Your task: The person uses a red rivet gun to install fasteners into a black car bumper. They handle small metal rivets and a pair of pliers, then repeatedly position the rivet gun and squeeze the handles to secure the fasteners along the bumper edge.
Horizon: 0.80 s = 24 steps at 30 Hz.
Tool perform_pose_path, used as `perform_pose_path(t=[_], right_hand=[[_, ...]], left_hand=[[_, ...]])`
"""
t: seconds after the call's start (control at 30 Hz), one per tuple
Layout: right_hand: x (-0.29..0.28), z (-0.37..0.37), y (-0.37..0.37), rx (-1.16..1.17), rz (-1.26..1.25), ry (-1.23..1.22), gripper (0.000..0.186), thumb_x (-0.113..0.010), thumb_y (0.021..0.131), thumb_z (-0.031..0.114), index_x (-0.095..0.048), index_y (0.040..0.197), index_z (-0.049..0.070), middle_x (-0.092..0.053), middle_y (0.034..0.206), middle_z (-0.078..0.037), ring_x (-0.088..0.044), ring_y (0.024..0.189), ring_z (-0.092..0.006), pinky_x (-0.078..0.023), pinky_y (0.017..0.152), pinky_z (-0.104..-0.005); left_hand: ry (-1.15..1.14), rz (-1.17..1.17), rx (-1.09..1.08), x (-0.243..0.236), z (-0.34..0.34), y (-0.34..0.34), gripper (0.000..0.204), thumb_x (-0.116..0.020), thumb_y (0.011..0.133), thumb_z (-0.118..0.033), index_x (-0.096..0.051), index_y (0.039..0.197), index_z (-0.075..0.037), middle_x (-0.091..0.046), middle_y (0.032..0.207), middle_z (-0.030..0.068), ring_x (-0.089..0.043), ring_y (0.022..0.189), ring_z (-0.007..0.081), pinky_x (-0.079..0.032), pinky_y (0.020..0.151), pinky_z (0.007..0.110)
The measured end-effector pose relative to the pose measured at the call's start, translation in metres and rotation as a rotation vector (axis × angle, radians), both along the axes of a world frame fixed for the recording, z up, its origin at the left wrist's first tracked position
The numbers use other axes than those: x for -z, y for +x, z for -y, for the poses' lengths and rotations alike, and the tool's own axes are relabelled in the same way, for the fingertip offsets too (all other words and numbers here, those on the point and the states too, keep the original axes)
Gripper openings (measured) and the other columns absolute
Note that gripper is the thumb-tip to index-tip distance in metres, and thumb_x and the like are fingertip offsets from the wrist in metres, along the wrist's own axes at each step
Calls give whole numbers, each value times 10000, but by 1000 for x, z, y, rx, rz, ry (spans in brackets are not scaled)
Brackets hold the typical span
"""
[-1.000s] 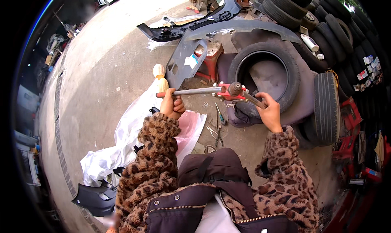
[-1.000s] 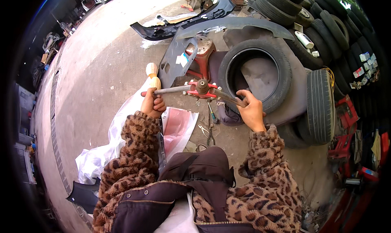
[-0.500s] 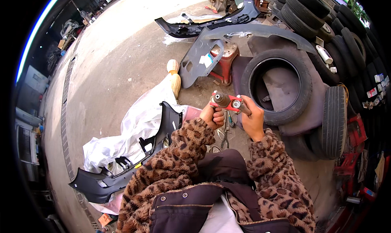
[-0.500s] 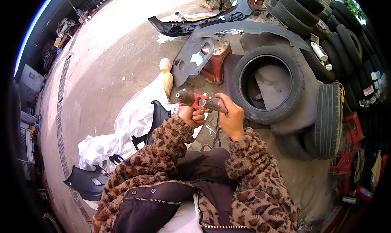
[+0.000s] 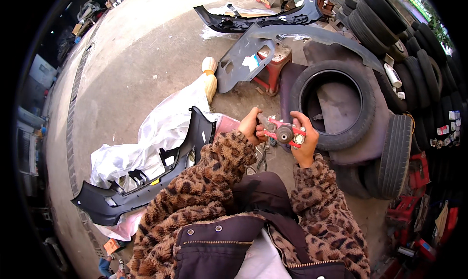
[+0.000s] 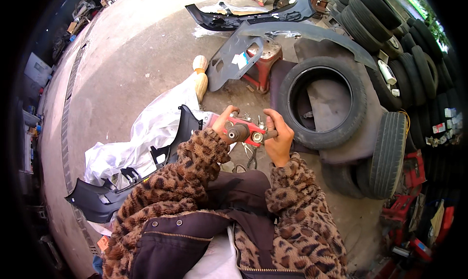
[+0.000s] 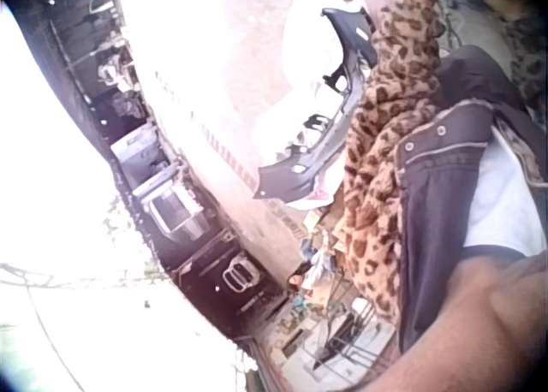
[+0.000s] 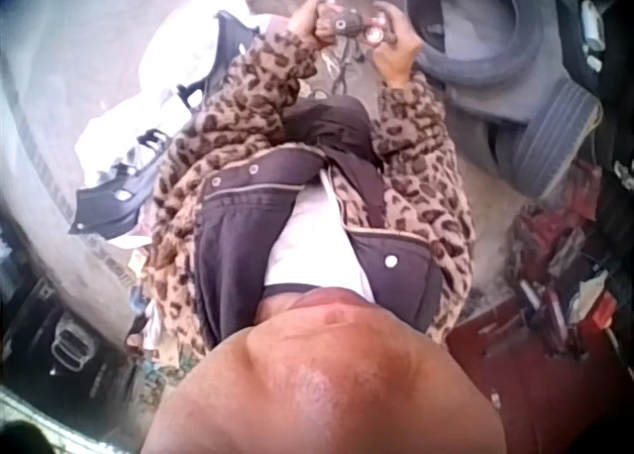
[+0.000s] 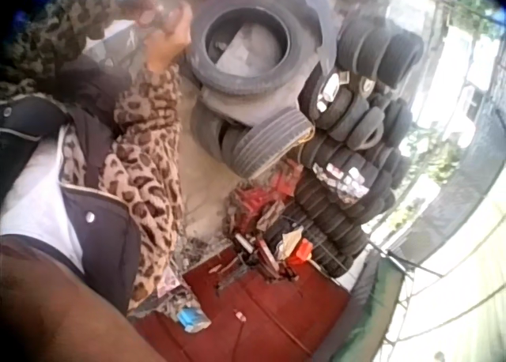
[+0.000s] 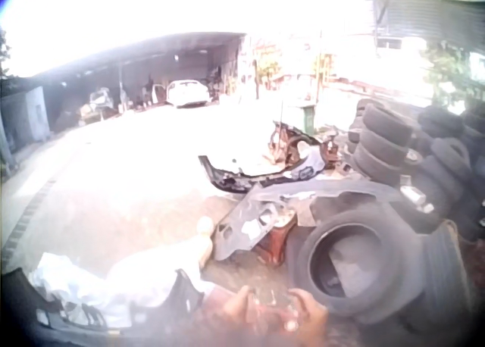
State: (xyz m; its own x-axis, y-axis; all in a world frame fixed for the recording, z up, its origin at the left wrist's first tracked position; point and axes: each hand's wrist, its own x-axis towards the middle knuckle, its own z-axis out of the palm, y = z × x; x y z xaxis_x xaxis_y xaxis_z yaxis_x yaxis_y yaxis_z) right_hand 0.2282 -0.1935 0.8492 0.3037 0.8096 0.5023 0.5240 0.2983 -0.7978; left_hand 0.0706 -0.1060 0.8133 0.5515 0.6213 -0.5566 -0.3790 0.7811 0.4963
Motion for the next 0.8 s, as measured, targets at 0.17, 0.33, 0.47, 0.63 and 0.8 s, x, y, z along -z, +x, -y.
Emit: perform_pose_path(t=[0.17,0.33,0.47,0.63,0.8], right_hand=[[3,3,2,4,-8,-1,153,-614,1004,108,-674,1120,28,-706,928,-119,-659,842,-160,-511,756,-294],[-2,5,3,-37,-45,-25,149,-619,992,74,-672,1117,16,-674,886,-81,-610,823,-115,-496,751,-272],[-1,9,22,-19,-38,-47,143,-660,941,34,-674,1080,3,-577,740,-17,-509,714,-55,-448,660,-243],[-14,19,56,-14,-80,-320,168,-711,915,100,-670,1043,-1,-460,607,18,-420,621,-33,-370,559,-259],[-22,13,40,-111,-383,-293,251,-688,966,185,-644,1075,-36,-527,686,45,-437,653,-34,-373,584,-231]], left_hand=[[-181,14,-22,-1,-4,5,453,-459,951,-448,-371,609,-164,-275,485,-44,-245,398,115,-212,426,297],[-124,0,-70,3,-3,5,448,-489,944,-450,-374,626,-155,-276,491,-37,-264,406,121,-226,433,300],[-103,122,-109,6,-18,-18,415,-543,930,-437,-404,694,-125,-295,507,-24,-280,411,130,-239,437,307],[92,-32,-600,-30,-43,-76,405,-536,965,-397,-402,672,-152,-308,492,-28,-279,408,127,-258,439,294],[306,137,-733,-54,-26,-71,461,-534,969,-358,-354,597,-153,-298,463,-9,-278,402,137,-264,434,306]])
